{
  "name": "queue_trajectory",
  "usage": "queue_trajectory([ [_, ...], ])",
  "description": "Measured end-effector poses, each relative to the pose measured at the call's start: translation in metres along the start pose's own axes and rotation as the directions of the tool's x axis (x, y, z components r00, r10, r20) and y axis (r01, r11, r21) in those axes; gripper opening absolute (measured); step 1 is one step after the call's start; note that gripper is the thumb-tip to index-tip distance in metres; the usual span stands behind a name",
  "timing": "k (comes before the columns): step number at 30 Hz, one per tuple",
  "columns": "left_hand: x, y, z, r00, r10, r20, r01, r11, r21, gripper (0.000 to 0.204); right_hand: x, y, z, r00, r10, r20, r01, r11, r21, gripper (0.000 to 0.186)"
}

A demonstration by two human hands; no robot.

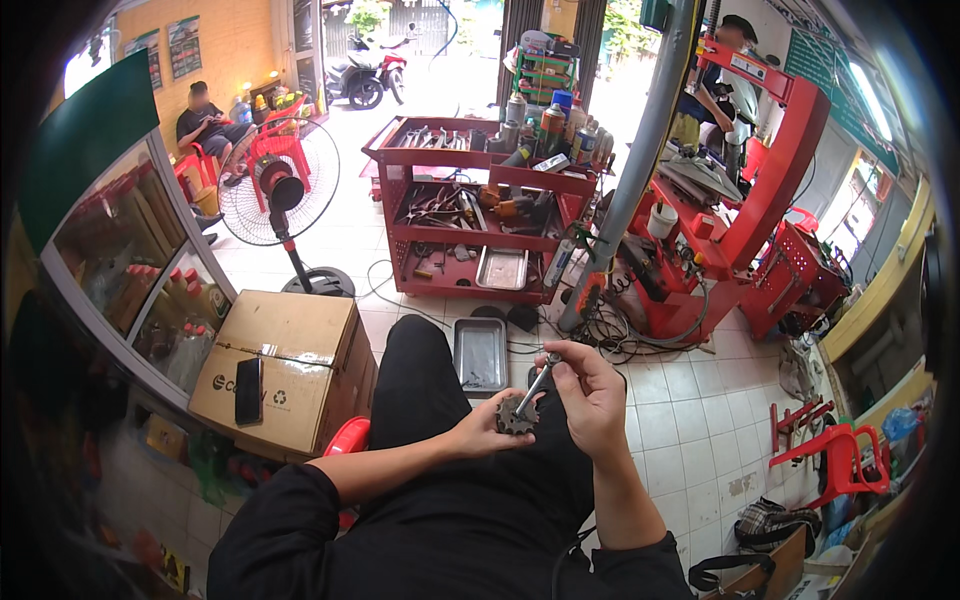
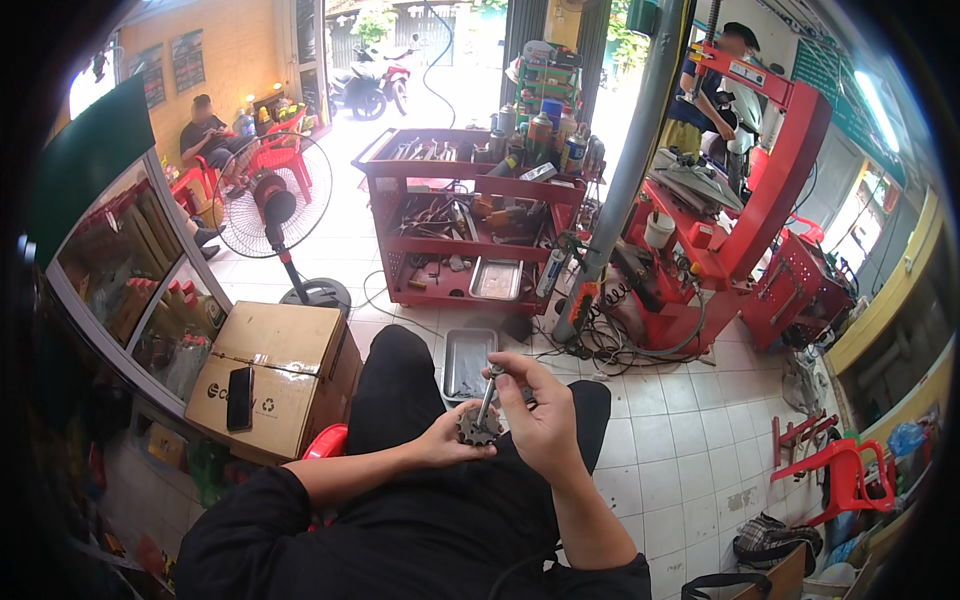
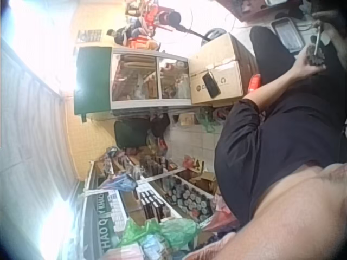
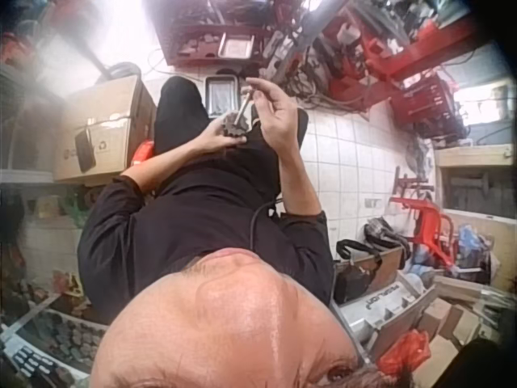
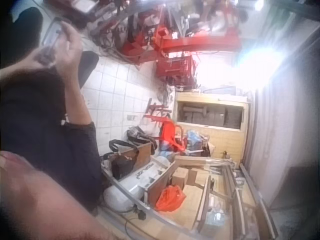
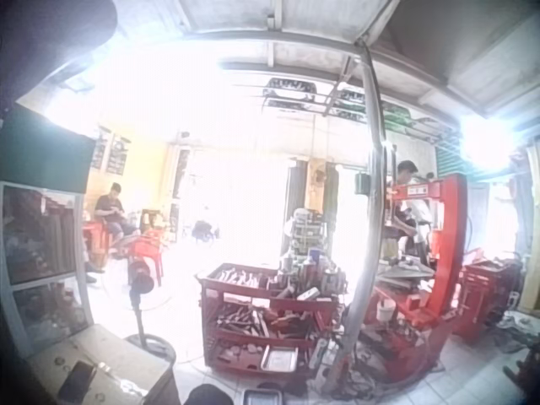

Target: The person sits on a red chair in a workshop and uses a T-handle wrench to tighten a bolt on a metal gear assembly. They rotate the gear to check the fit and then place the wrench into a metal tray on the floor.

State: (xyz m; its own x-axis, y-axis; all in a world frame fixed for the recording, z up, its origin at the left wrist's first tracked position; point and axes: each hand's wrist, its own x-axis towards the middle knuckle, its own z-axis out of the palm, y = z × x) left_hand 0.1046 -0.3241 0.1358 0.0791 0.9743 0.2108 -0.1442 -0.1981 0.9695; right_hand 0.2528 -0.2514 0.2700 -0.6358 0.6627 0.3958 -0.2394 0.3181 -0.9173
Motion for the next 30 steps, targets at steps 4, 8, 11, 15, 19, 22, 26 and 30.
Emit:
queue_trajectory([
  [4, 0.000, -0.002, 0.000, 1.000, -0.015, 0.004, 0.015, 1.000, -0.001, 0.055, -0.002, 0.004, -0.002, 1.000, -0.026, -0.002, 0.025, 0.994, -0.103, 0.028],
  [8, 0.000, -0.002, -0.001, 1.000, -0.002, 0.001, 0.002, 1.000, 0.003, 0.056, 0.000, 0.003, -0.001, 0.998, -0.058, 0.011, 0.058, 0.998, -0.035, 0.025],
  [11, 0.000, -0.009, -0.001, 1.000, -0.016, -0.019, 0.016, 1.000, 0.006, 0.057, 0.001, 0.006, -0.003, 0.995, -0.080, 0.057, 0.085, 0.993, -0.087, 0.024],
  [15, -0.001, -0.006, -0.002, 0.999, -0.046, -0.015, 0.046, 0.999, -0.006, 0.059, 0.000, 0.013, -0.005, 0.992, -0.119, 0.052, 0.124, 0.983, -0.132, 0.024],
  [19, -0.002, -0.004, 0.000, 0.999, -0.022, -0.026, 0.022, 1.000, -0.012, 0.056, 0.000, 0.006, -0.002, 0.998, -0.056, 0.036, 0.057, 0.998, -0.013, 0.025],
  [22, -0.001, -0.002, 0.000, 1.000, 0.001, -0.024, -0.001, 1.000, 0.013, 0.054, 0.001, 0.006, -0.004, 0.996, -0.069, 0.060, 0.074, 0.995, -0.074, 0.024],
  [26, -0.001, -0.001, -0.001, 0.999, 0.019, -0.028, -0.018, 0.999, 0.035, 0.052, 0.002, 0.011, -0.005, 0.985, -0.168, 0.046, 0.173, 0.965, -0.197, 0.025],
  [30, -0.002, 0.001, 0.000, 0.999, 0.019, -0.034, -0.019, 1.000, 0.018, 0.052, 0.001, 0.001, -0.001, 0.998, -0.063, 0.018, 0.064, 0.998, -0.027, 0.025],
])
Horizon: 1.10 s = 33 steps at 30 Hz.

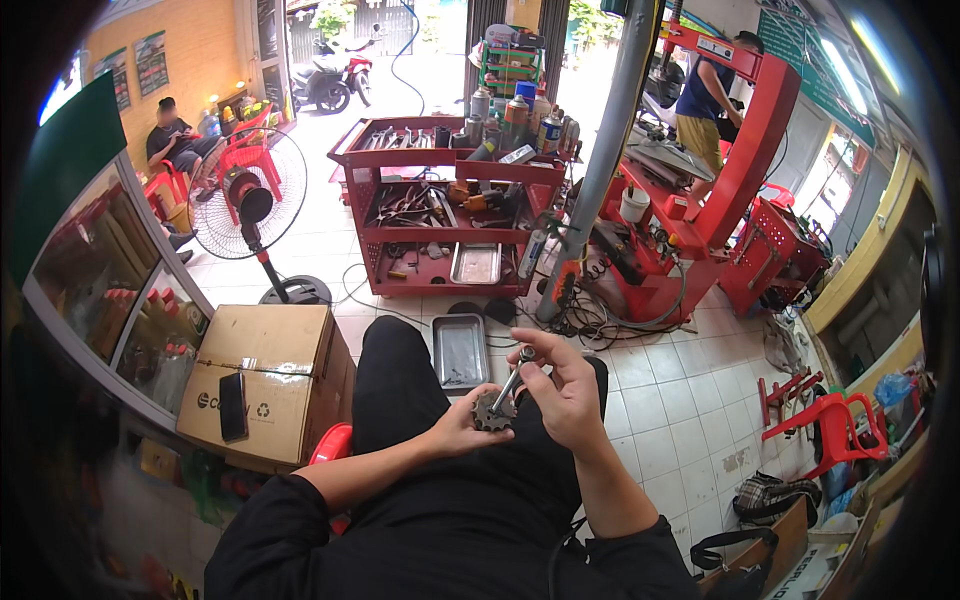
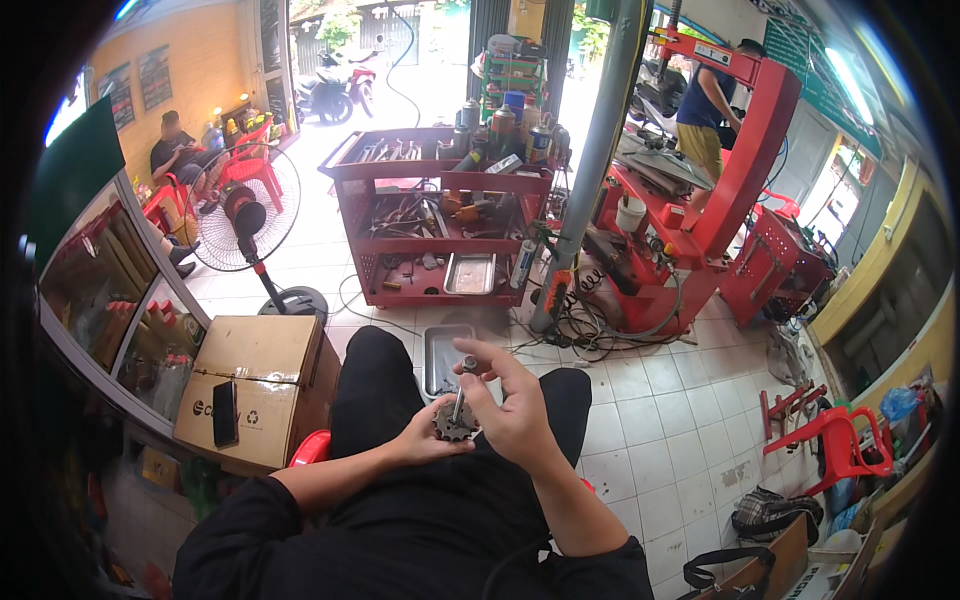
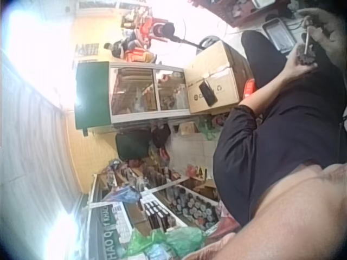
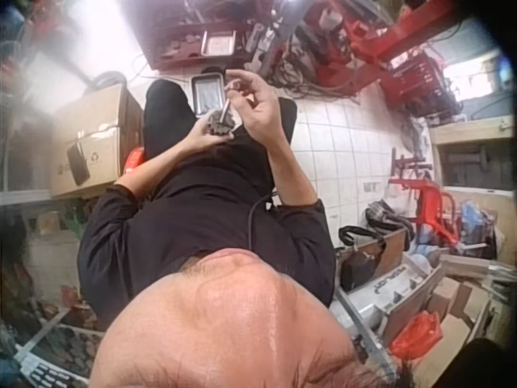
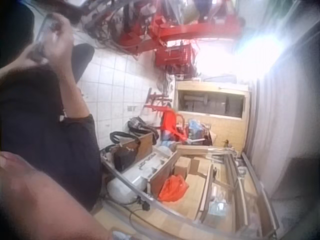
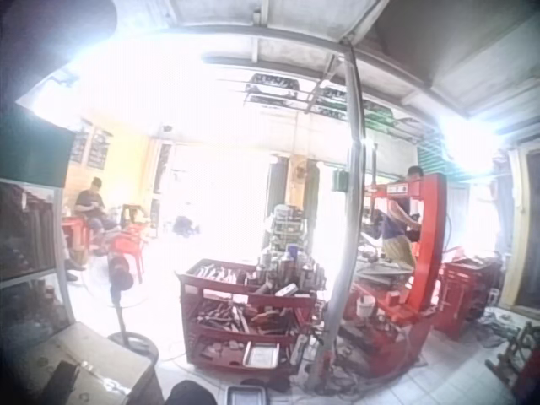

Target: The person sits on a red chair in a workshop and uses a T-handle wrench to tighten a bolt on a metal gear assembly. They rotate the gear to check the fit and then place the wrench into a metal tray on the floor.

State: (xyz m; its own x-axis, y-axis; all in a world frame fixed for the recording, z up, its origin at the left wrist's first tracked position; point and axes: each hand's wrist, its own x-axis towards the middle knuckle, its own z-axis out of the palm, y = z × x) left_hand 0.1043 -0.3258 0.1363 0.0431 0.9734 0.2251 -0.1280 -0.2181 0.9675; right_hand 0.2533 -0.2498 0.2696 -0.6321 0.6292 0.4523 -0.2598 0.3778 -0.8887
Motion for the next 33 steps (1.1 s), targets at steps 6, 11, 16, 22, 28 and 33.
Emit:
queue_trajectory([
  [6, 0.0000, 0.0009, 0.0003, 1.000, -0.017, 0.003, 0.017, 1.000, -0.016, 0.053, 0.0007, 0.0100, -0.0045, 0.993, -0.115, 0.039, 0.121, 0.966, -0.228, 0.031],
  [11, -0.0001, 0.0005, 0.0006, 1.000, -0.004, -0.009, 0.004, 1.000, -0.001, 0.053, 0.0007, 0.0044, -0.0023, 0.999, -0.047, 0.026, 0.049, 0.996, -0.075, 0.028],
  [16, 0.0009, -0.0035, -0.0009, 1.000, 0.012, -0.007, -0.011, 1.000, 0.006, 0.053, 0.0008, 0.0091, -0.0025, 1.000, 0.002, 0.030, 0.001, 0.997, -0.077, 0.028],
  [22, 0.0004, -0.0018, -0.0006, 1.000, 0.020, -0.016, -0.019, 0.999, 0.035, 0.052, 0.0018, 0.0047, -0.0029, 0.992, -0.121, 0.043, 0.128, 0.963, -0.239, 0.029],
  [28, 0.0013, -0.0033, -0.0011, 1.000, 0.016, -0.012, -0.016, 1.000, 0.020, 0.053, -0.0001, 0.0061, -0.0028, 0.999, 0.024, 0.028, -0.023, 0.998, -0.064, 0.030],
  [33, 0.0013, -0.0005, -0.0024, 1.000, -0.003, -0.002, 0.004, 1.000, 0.019, 0.052, 0.0001, 0.0051, -0.0031, 0.997, -0.078, 0.024, 0.081, 0.973, -0.215, 0.029],
])
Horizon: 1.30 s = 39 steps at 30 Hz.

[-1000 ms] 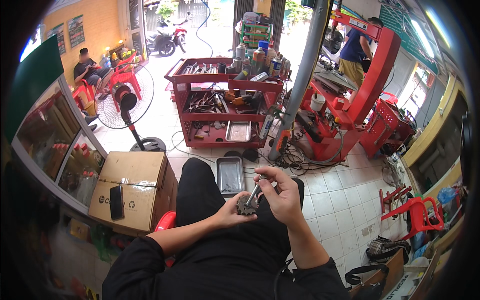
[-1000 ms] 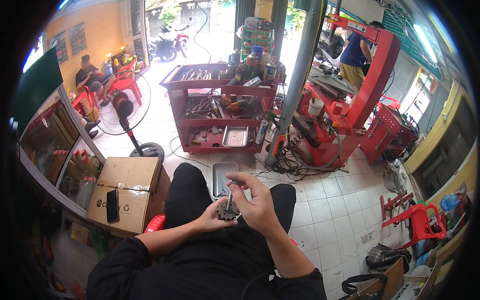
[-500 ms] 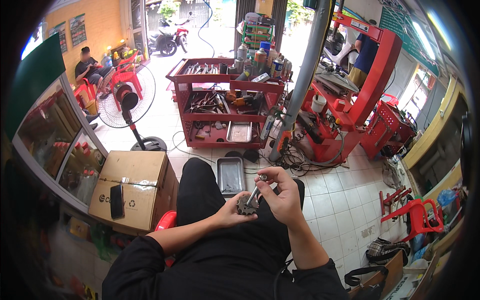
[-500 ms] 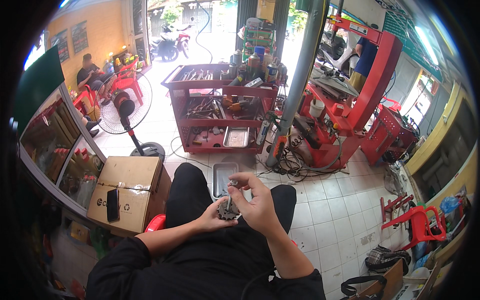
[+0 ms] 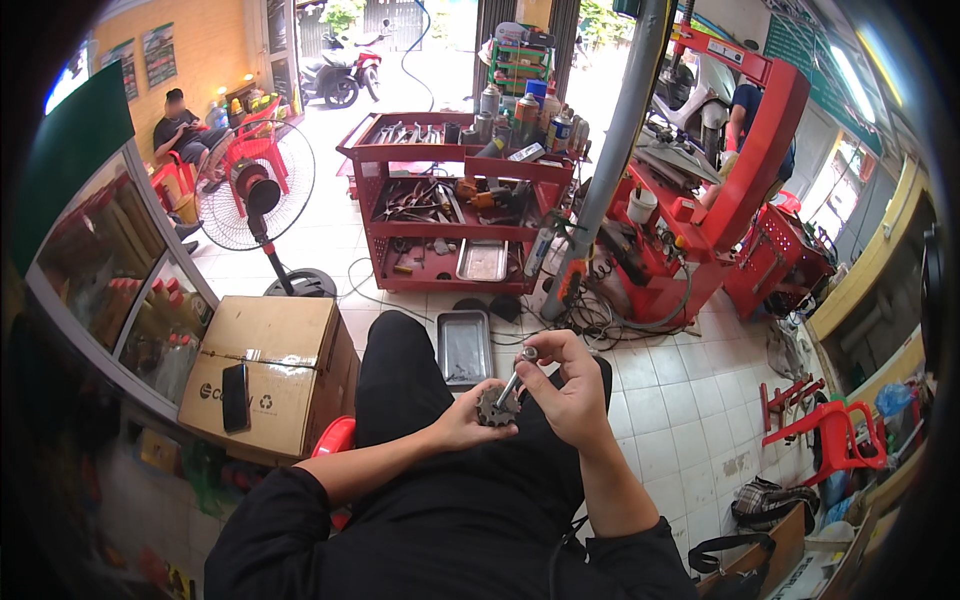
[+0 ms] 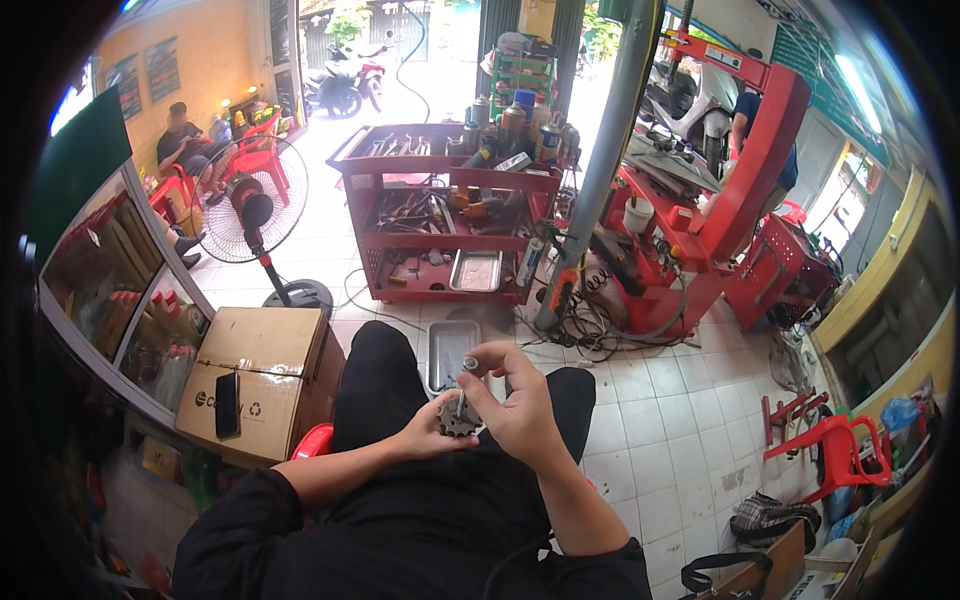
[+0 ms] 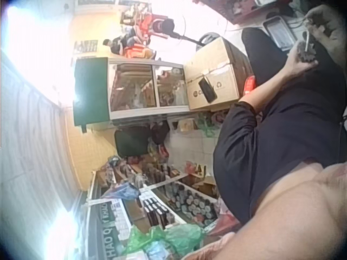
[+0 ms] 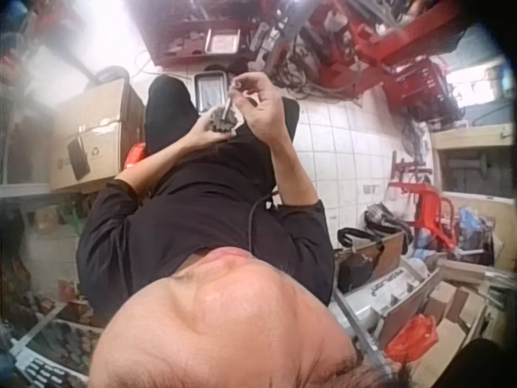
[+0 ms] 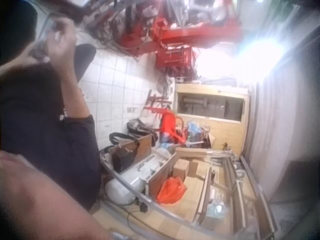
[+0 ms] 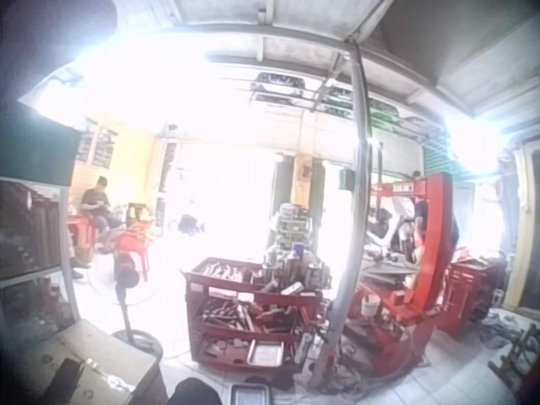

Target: The person sits on a red chair in a workshop and uses a T-handle wrench to tighten a bolt on a metal gear assembly. They rotate the gear to check the fit and then place the wrench into a metal tray on the floor.

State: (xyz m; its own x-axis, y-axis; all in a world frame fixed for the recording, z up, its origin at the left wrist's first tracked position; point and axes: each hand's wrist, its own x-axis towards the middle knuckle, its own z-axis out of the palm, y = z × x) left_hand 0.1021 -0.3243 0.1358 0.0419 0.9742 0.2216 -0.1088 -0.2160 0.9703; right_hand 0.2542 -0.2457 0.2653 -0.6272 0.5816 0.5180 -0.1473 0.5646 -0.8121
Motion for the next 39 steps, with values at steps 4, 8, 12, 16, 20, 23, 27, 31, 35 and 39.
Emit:
queue_trajectory([
  [4, -0.001, 0.001, 0.001, 1.000, -0.020, 0.005, 0.021, 0.999, -0.044, 0.053, 0.000, 0.000, 0.001, 0.999, 0.028, -0.023, -0.026, 0.997, 0.068, 0.024],
  [8, 0.000, 0.000, 0.001, 1.000, -0.002, 0.006, 0.002, 0.999, -0.046, 0.054, 0.001, -0.004, 0.001, 0.999, 0.046, -0.010, -0.045, 0.998, 0.050, 0.026],
  [12, -0.002, -0.001, 0.002, 0.999, -0.033, 0.003, 0.033, 0.998, -0.050, 0.054, 0.000, -0.001, 0.000, 0.999, 0.021, -0.041, -0.022, 1.000, -0.022, 0.029],
  [16, -0.001, 0.001, 0.001, 1.000, -0.023, 0.007, 0.024, 0.999, -0.031, 0.054, 0.003, -0.010, 0.002, 0.997, 0.036, -0.068, -0.033, 0.998, 0.050, 0.024],
  [20, 0.000, -0.006, -0.001, 1.000, -0.019, 0.007, 0.019, 1.000, 0.010, 0.054, 0.001, -0.005, 0.002, 0.995, 0.060, -0.076, -0.061, 0.998, -0.009, 0.025],
  [23, 0.000, -0.004, 0.000, 1.000, -0.014, 0.010, 0.014, 1.000, 0.000, 0.053, 0.001, -0.006, 0.001, 0.996, 0.027, -0.089, -0.033, 0.998, -0.059, 0.026],
  [27, -0.001, -0.004, 0.000, 1.000, -0.001, 0.004, 0.001, 1.000, 0.003, 0.054, 0.003, -0.012, 0.003, 0.996, 0.028, -0.087, -0.029, 1.000, -0.008, 0.021],
  [31, 0.000, -0.006, -0.001, 1.000, -0.008, 0.006, 0.008, 1.000, -0.001, 0.053, 0.003, -0.008, 0.003, 0.992, 0.069, -0.108, -0.072, 0.997, -0.029, 0.020],
  [35, 0.000, -0.002, -0.002, 1.000, -0.008, 0.011, 0.008, 0.997, 0.077, 0.054, 0.001, -0.005, 0.005, 0.987, 0.039, -0.156, -0.048, 0.997, -0.056, 0.022],
  [39, 0.002, -0.003, -0.005, 1.000, 0.013, 0.019, -0.017, 0.982, 0.189, 0.058, 0.000, -0.006, 0.009, 0.980, 0.040, -0.196, -0.044, 0.999, -0.016, 0.022],
])
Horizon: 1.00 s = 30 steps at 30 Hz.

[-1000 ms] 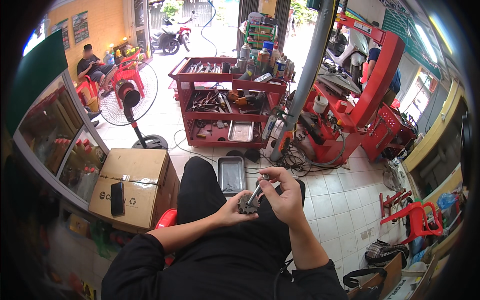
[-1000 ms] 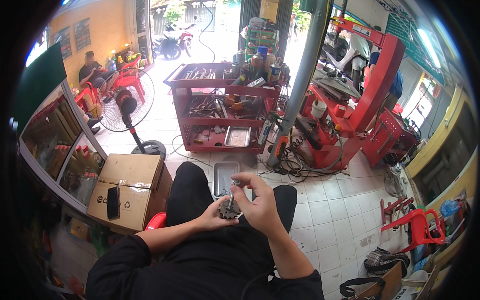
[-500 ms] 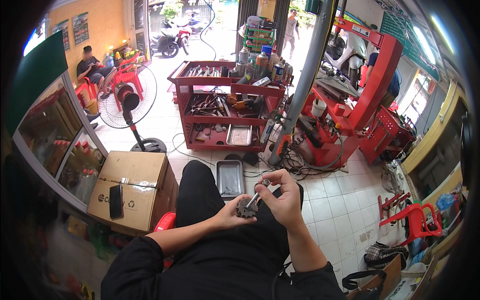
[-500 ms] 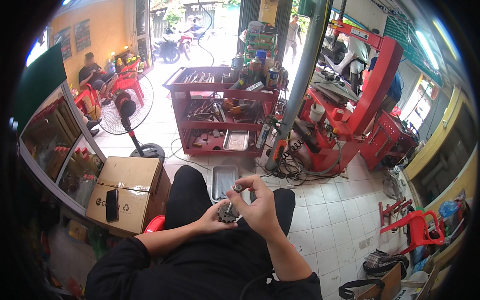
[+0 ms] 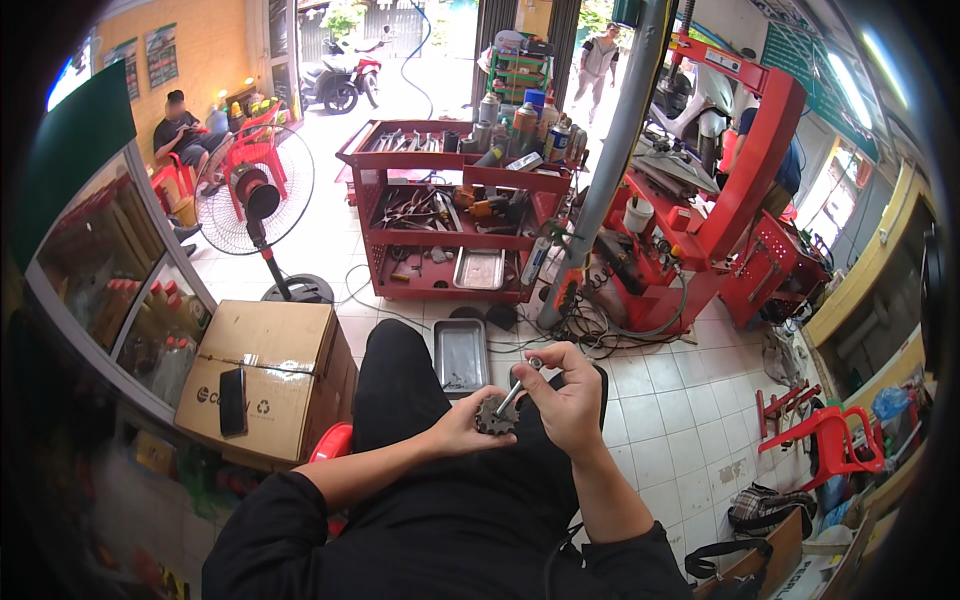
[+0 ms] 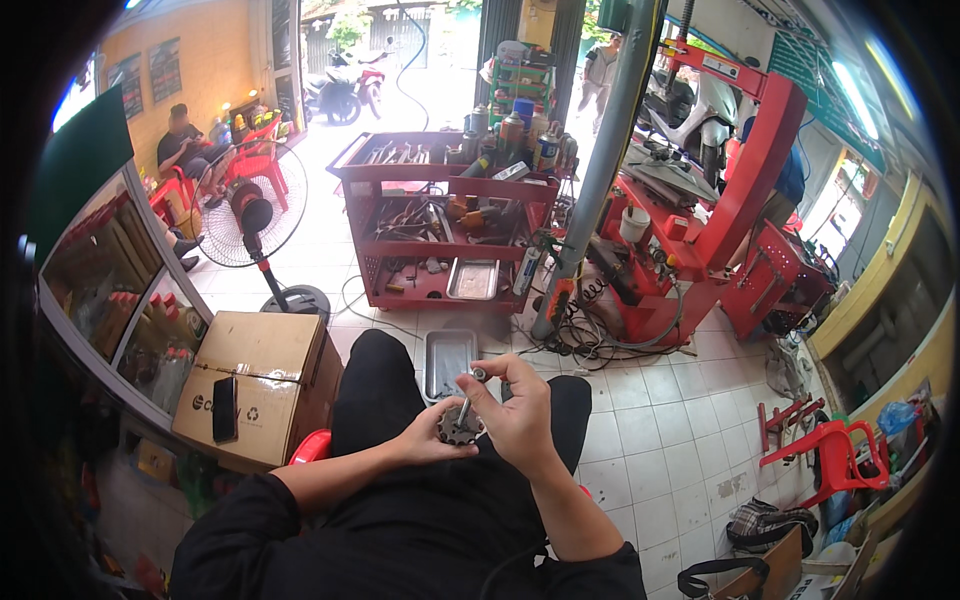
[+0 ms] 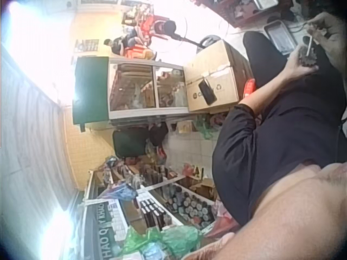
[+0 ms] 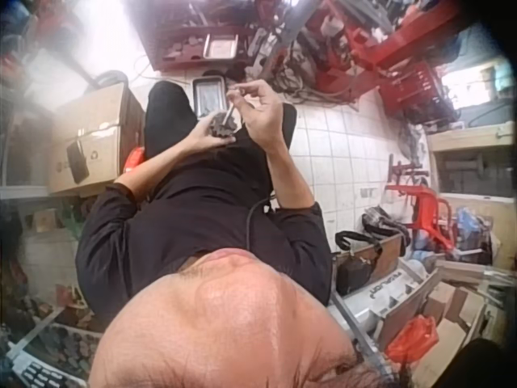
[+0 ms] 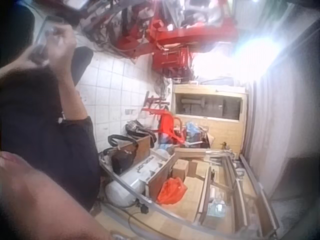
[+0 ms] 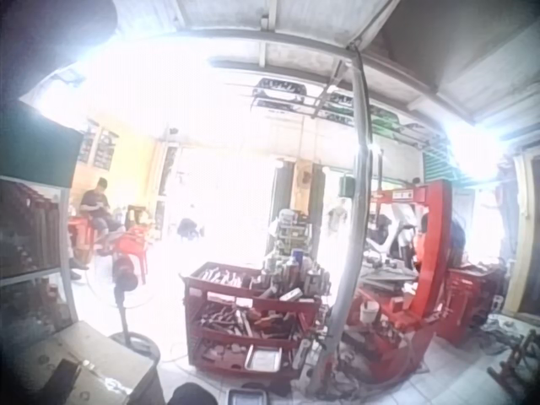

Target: The person sits on a red chair in a workshop and uses a T-handle wrench to tighten a bolt on a metal gear assembly. They rotate the gear to check the fit and then place the wrench into a metal tray on the floor.

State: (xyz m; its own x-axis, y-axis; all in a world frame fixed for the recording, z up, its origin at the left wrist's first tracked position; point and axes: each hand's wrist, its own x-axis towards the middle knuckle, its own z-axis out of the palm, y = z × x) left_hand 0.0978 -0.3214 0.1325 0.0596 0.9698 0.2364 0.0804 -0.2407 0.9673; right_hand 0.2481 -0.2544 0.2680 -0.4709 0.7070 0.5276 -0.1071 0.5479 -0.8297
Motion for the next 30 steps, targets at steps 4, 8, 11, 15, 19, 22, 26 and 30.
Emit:
queue_trajectory([
  [4, 0.000, 0.008, -0.002, 0.999, 0.038, 0.025, -0.038, 0.999, 0.015, 0.066, -0.001, 0.002, 0.000, 0.999, -0.036, -0.019, 0.036, 0.999, -0.006, 0.022],
  [8, -0.004, 0.002, -0.006, 0.995, 0.075, 0.058, -0.066, 0.986, -0.154, 0.075, 0.000, -0.001, -0.003, 0.998, -0.059, -0.015, 0.059, 0.998, 0.010, 0.022],
  [11, -0.004, -0.002, -0.007, 0.994, 0.085, 0.070, -0.059, 0.950, -0.306, 0.077, 0.000, 0.001, -0.004, 0.996, -0.084, 0.005, 0.084, 0.996, -0.018, 0.022],
  [15, -0.003, 0.002, -0.007, 0.998, 0.025, 0.060, -0.016, 0.989, -0.150, 0.073, 0.003, -0.001, -0.004, 0.995, -0.102, 0.021, 0.103, 0.993, -0.051, 0.021],
  [19, 0.003, 0.005, -0.007, 1.000, 0.026, 0.010, -0.026, 0.999, -0.035, 0.066, 0.010, -0.003, -0.002, 0.997, -0.073, -0.023, 0.072, 0.997, -0.032, 0.021],
  [22, 0.009, 0.011, -0.007, 0.997, -0.046, -0.054, 0.045, 0.999, -0.020, 0.060, 0.020, 0.001, 0.001, 0.997, -0.067, -0.047, 0.066, 0.998, -0.017, 0.021],
  [26, 0.021, 0.011, -0.007, 0.988, 0.015, -0.152, -0.012, 1.000, 0.021, 0.057, 0.031, 0.003, 0.008, 0.999, -0.042, -0.029, 0.042, 0.999, -0.016, 0.020],
  [30, 0.022, 0.028, -0.019, 0.994, 0.044, -0.101, -0.035, 0.995, 0.097, 0.068, 0.041, 0.002, 0.011, 0.997, -0.058, -0.055, 0.061, 0.997, 0.040, 0.018],
])
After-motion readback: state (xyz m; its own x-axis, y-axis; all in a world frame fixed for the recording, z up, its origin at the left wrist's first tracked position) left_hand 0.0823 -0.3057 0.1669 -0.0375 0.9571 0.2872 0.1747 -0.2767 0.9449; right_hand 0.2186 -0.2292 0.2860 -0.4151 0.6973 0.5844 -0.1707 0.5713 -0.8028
